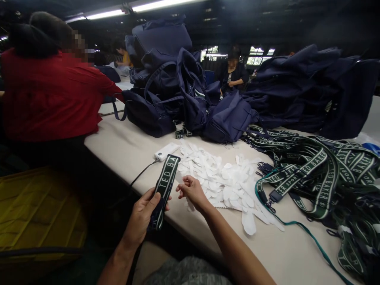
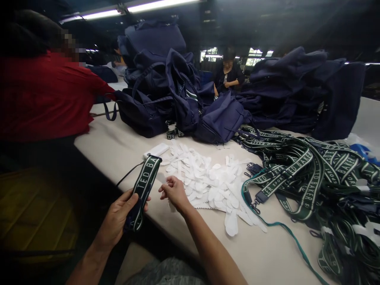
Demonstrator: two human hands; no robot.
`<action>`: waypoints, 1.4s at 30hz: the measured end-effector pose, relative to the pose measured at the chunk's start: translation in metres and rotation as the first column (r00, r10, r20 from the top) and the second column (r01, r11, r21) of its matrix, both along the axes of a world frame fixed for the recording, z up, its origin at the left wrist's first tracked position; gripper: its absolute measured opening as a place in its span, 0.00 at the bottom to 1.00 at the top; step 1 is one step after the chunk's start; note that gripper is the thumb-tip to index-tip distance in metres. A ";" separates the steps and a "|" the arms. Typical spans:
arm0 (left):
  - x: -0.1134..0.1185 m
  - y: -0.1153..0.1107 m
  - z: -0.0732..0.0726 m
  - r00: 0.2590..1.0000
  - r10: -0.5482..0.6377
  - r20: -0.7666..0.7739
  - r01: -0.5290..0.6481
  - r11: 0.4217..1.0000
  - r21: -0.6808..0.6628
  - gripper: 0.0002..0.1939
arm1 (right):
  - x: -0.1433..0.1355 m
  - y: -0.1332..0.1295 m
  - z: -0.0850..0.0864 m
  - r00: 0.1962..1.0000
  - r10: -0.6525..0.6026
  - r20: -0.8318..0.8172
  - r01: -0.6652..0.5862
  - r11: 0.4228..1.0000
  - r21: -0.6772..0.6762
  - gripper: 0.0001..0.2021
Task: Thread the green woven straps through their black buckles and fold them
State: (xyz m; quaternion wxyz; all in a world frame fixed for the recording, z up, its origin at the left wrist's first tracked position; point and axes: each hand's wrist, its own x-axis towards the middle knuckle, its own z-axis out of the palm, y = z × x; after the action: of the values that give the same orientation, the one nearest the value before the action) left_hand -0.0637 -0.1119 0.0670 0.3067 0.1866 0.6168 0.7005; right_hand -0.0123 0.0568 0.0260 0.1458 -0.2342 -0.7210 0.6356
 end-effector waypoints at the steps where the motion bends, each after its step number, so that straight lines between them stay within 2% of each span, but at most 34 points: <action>1: 0.001 0.001 0.002 0.999 -0.040 -0.001 0.040 0.999 -0.008 0.16 | 0.004 0.000 0.004 0.999 0.031 -0.037 -0.033 0.999 -0.038 0.07; 5: 0.005 0.007 0.006 0.987 -0.163 -0.001 0.163 0.984 -0.078 0.16 | 0.026 0.000 0.019 0.981 0.122 -0.150 -0.133 0.989 -0.062 0.11; 7: 0.006 0.010 0.005 0.977 -0.212 0.026 0.214 0.971 -0.110 0.16 | 0.040 0.001 0.026 0.970 0.155 -0.186 -0.172 0.982 -0.074 0.09; 9: 0.007 0.011 0.004 0.962 -0.264 0.072 0.271 0.954 -0.129 0.16 | 0.053 0.003 0.033 0.958 0.196 -0.207 -0.229 0.962 -0.147 0.05; 11: 0.008 0.012 0.002 0.946 -0.306 0.108 0.319 0.938 -0.136 0.17 | 0.063 0.005 0.037 0.946 0.244 -0.215 -0.291 0.929 -0.229 0.06; 16: 0.012 0.014 -0.002 0.925 -0.341 0.168 0.363 0.923 -0.124 0.23 | 0.067 0.002 0.031 0.898 0.301 -0.321 -0.389 0.882 -0.264 0.18; 20: 0.014 0.016 -0.005 0.902 -0.379 0.205 0.406 0.908 -0.107 0.27 | 0.063 -0.004 0.019 0.896 0.302 -0.325 -0.399 0.869 -0.292 0.19; 23: 0.016 0.018 -0.008 0.905 -0.372 0.205 0.398 0.912 -0.103 0.24 | 0.061 -0.005 0.012 0.907 0.260 -0.330 -0.369 0.870 -0.328 0.16; 29: 0.021 0.024 -0.012 0.955 -0.267 0.132 0.283 0.952 -0.119 0.24 | 0.060 -0.013 0.008 0.935 0.174 -0.308 -0.285 0.886 -0.366 0.12; 30: 0.021 0.025 -0.013 0.956 -0.262 0.136 0.276 0.955 -0.105 0.24 | 0.059 -0.015 0.007 0.938 0.145 -0.314 -0.265 0.885 -0.382 0.15; 32: 0.019 0.026 -0.016 0.955 -0.268 0.126 0.277 0.959 -0.065 0.23 | 0.058 -0.017 0.005 0.938 0.114 -0.327 -0.246 0.885 -0.395 0.26; 34: 0.016 0.025 -0.017 0.960 -0.270 0.078 0.274 0.961 -0.046 0.23 | 0.056 -0.017 0.002 0.927 0.139 -0.349 -0.266 0.899 -0.349 0.33; 37: 0.016 0.022 -0.016 0.971 -0.235 0.035 0.236 0.972 -0.021 0.23 | 0.056 -0.018 0.001 0.893 0.174 -0.414 -0.313 0.903 -0.295 0.38; 42: 0.021 0.020 -0.009 0.971 -0.235 0.050 0.235 0.972 0.017 0.24 | 0.060 -0.021 0.007 0.873 0.153 -0.463 -0.348 0.861 -0.371 0.46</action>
State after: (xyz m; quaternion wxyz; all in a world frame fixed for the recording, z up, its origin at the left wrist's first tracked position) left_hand -0.0428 -0.0916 0.0580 0.4025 0.2417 0.5783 0.6672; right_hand 0.0480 0.0360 0.0326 0.1534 -0.0214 -0.5335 0.8315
